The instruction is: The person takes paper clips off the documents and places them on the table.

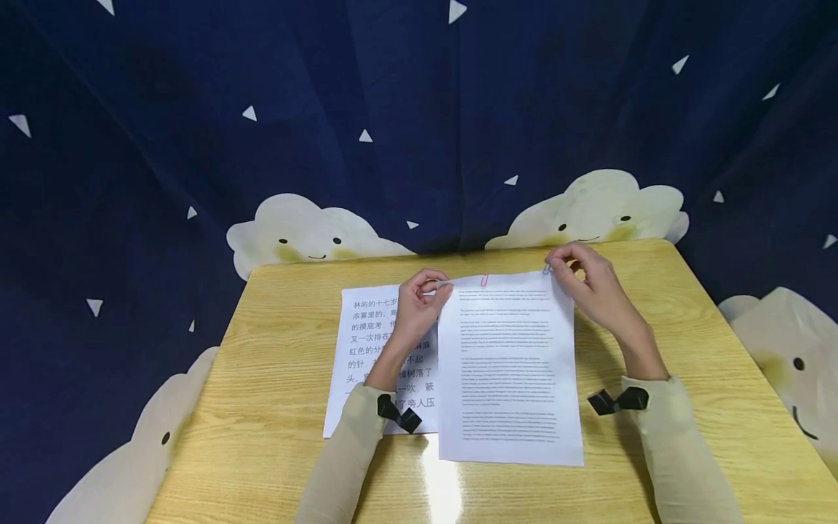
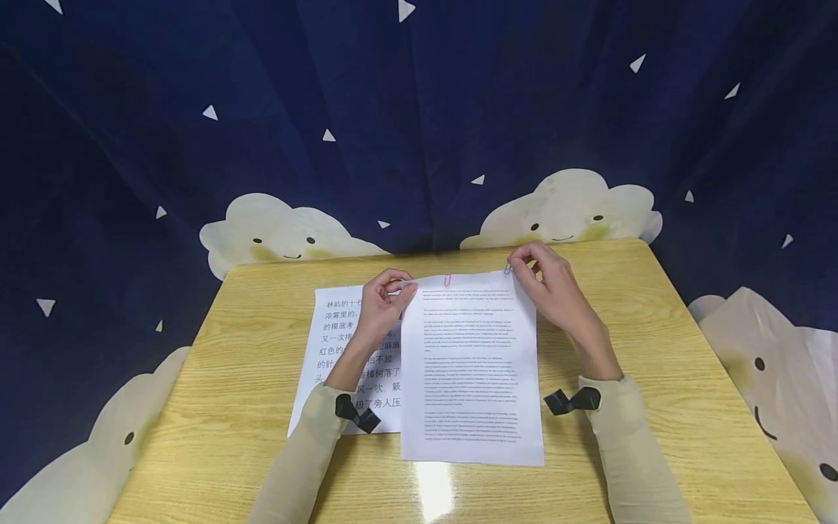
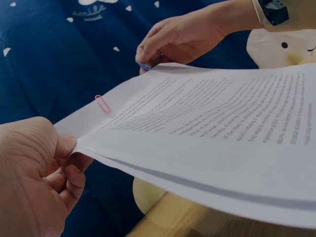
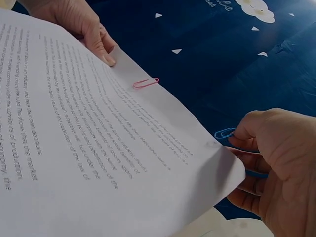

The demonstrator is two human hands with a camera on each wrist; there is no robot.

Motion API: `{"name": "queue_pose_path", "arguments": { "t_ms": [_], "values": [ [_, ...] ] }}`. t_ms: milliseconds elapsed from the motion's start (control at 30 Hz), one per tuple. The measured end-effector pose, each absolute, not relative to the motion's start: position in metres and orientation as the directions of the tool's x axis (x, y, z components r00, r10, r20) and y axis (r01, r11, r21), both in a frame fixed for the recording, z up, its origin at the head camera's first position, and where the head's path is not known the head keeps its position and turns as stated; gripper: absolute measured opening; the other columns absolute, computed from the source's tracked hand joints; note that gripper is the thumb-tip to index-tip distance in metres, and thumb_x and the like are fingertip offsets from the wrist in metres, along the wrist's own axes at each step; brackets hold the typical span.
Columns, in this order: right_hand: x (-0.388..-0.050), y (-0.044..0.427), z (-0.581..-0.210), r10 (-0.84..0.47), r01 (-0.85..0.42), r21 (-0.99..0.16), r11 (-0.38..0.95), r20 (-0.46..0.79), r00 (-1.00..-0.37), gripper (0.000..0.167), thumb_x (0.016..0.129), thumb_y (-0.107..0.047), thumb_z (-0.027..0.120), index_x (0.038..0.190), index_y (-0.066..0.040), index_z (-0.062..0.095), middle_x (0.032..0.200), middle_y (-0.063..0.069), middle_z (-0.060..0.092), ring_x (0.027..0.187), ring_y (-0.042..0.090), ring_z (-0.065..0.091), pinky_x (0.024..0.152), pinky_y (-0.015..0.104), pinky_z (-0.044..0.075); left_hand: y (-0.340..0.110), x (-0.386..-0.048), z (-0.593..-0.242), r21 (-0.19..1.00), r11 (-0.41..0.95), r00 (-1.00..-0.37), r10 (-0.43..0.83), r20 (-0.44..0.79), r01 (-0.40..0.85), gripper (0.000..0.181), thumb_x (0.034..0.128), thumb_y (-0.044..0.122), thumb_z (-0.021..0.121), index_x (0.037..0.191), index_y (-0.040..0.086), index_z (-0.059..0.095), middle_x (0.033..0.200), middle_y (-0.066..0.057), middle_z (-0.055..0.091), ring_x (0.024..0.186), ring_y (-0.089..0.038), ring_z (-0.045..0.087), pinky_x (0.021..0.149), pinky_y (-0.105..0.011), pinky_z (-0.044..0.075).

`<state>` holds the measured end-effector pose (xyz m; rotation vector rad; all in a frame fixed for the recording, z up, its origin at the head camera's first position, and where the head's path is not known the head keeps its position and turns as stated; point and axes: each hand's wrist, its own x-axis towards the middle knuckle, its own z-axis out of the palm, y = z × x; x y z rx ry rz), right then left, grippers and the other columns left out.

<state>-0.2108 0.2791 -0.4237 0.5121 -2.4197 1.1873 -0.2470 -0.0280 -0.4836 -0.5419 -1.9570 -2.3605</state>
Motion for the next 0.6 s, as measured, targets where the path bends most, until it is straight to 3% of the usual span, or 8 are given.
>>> {"name": "queue_pose_path", "arguments": {
  "t_ms": [133, 367, 600],
  "values": [
    [-0.211, 0.282, -0.423, -0.144, -0.484, -0.658, 0.576, 0.502, -0.853, 0.014, 0.106, -0.008, 0.058, 0.11, 0.002, 0.066, 0.107, 0.011, 0.066, 0.094, 0.008, 0.052, 0.081, 0.02, 0.039, -0.028, -0.248, -0.485, 0.95, -0.195, -0.94, 0.197, 0.28, 0.242, 0.013, 0.0968, -0.006, 0.068, 0.109, -0.007, 0.065, 0.088, -0.005, 0.077, 0.054, -0.008, 0.064, 0.054, -0.022, 0.052],
    [-0.21, 0.288, -0.422, -0.14, -0.468, -0.665, 0.582, 0.486, -0.863, 0.013, 0.106, -0.007, 0.058, 0.111, 0.0, 0.067, 0.104, 0.008, 0.065, 0.091, 0.009, 0.052, 0.08, 0.022, 0.039, -0.03, -0.249, -0.488, 0.955, -0.18, -0.943, 0.194, 0.269, 0.236, 0.014, 0.0977, -0.004, 0.068, 0.111, -0.007, 0.065, 0.093, -0.02, 0.076, 0.055, -0.009, 0.065, 0.055, -0.023, 0.053],
    [-0.209, 0.294, -0.42, -0.122, -0.446, -0.655, 0.611, 0.478, -0.87, 0.013, 0.106, -0.009, 0.06, 0.112, -0.001, 0.069, 0.105, 0.007, 0.066, 0.093, 0.008, 0.052, 0.081, 0.022, 0.039, -0.031, -0.25, -0.488, 0.963, -0.172, -0.954, 0.185, 0.237, 0.206, 0.014, 0.0983, -0.004, 0.067, 0.112, -0.007, 0.065, 0.094, -0.016, 0.076, 0.06, -0.01, 0.068, 0.058, -0.023, 0.054]
  ]
}}
